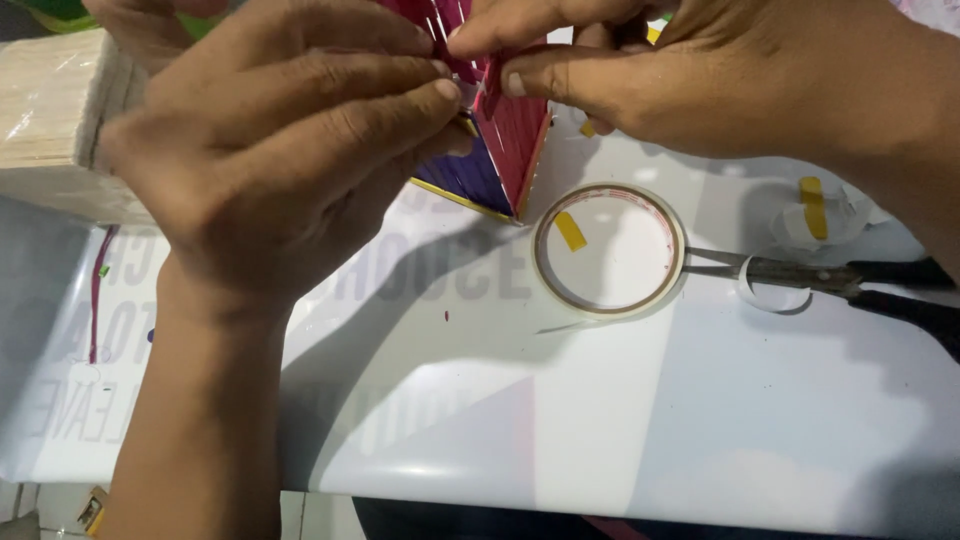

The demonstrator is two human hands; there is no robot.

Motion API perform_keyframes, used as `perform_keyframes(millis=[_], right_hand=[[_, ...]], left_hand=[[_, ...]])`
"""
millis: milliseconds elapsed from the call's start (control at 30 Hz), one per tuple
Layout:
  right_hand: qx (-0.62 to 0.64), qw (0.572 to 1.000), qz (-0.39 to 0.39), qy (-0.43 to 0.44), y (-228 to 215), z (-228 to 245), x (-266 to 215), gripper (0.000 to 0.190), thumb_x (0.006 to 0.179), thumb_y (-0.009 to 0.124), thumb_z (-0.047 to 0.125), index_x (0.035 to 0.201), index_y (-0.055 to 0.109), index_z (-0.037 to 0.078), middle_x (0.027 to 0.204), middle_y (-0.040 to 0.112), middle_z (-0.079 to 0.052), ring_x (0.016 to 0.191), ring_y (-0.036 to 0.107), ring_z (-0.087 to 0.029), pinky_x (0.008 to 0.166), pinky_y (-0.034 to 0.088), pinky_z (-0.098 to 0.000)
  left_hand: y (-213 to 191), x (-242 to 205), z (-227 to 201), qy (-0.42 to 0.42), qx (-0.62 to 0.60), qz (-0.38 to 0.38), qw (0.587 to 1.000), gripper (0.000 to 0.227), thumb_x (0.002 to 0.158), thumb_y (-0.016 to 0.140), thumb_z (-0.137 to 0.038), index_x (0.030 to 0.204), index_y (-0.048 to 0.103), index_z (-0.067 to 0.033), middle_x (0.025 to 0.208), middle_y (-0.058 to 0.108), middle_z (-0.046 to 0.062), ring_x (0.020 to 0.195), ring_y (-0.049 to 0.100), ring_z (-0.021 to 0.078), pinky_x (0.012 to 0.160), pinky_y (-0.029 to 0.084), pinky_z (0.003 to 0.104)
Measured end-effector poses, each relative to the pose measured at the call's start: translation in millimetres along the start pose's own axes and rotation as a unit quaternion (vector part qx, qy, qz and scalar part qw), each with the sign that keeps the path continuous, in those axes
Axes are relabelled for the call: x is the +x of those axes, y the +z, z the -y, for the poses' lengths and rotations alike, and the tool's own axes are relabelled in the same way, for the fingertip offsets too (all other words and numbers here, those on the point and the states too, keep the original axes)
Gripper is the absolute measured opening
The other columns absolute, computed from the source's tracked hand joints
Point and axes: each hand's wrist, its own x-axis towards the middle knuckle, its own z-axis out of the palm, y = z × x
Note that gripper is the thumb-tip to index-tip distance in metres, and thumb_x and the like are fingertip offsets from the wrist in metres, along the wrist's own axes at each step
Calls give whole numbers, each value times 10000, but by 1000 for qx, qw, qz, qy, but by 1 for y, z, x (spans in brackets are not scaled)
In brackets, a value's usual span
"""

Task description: Assembling a decorative container by applying double-sided tape to popsicle sticks and attaching them to a frame.

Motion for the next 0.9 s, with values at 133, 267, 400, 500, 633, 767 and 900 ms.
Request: perform_keyframes(millis=[133, 267, 400, 500, 633, 767, 900], right_hand=[[14, 996, 33, 81, -2, 5, 5, 288, 1098, 748, 120, 1381, 757, 173, 727, 586, -5, 604, 537, -107, 609, 441, -230], [25, 986, 47, 156, 3, 4, 11, 309, 1058, 718, 201, 1361, 747, 258, 697, 601, 17, 577, 541, -96, 548, 411, -219], [11, 990, 64, 128, 0, 11, 15, 271, 1070, 719, 215, 1338, 745, 249, 774, 652, 48, 592, 507, -92, 509, 411, -227], [-10, 981, 88, 172, -3, 17, 16, 141, 1047, 704, 248, 1169, 737, 308, 829, 627, 102, 669, 520, -84, 585, 430, -249], [58, 994, 87, 40, 3, 1, 13, 68, 1106, 650, 65, 1121, 648, 131, 912, 614, 19, 738, 548, -113, 642, 430, -247], [133, 973, 102, 161, 9, -5, 20, 198, 1028, 562, 188, 1176, 692, 172, 1074, 677, 40, 661, 535, -113, 586, 531, -231], [40, 985, 80, 148, 0, -3, 18, 196, 1113, 545, 143, 1236, 697, 135, 1107, 751, -20, 667, 626, -147, 623, 536, -230]], left_hand=[[-2, -5, 3, -54, 18, 26, 998, 164, 1134, 829, -16, 1051, 794, 120, 1015, 792, 244, 967, 767, 378, 862, 564, 458], [-2, -8, 4, -82, 28, 45, 995, 94, 1154, 873, -9, 1109, 829, 62, 1065, 813, 214, 996, 773, 337, 872, 495, 418], [1, -9, 6, -86, 38, 56, 994, 127, 1173, 832, -63, 1091, 815, 32, 1064, 814, 159, 1019, 769, 327, 897, 458, 433], [0, -7, 4, -112, 85, 82, 987, 145, 1195, 910, -82, 1081, 820, -85, 979, 764, 35, 812, 575, 218, 853, 335, 423], [0, -2, 3, -144, -16, 87, 986, 203, 1157, 890, 51, 1027, 739, 16, 878, 694, 93, 760, 622, 241, 720, 365, 377], [-11, -3, 11, -123, -78, 91, 985, 225, 1127, 909, -30, 1085, 740, 113, 982, 748, 179, 909, 723, 299, 814, 502, 405], [-25, -27, 29, -131, 68, 136, 980, 447, 996, 980, 29, 1379, 749, 38, 1202, 767, 144, 1063, 684, 349, 919, 466, 450]])
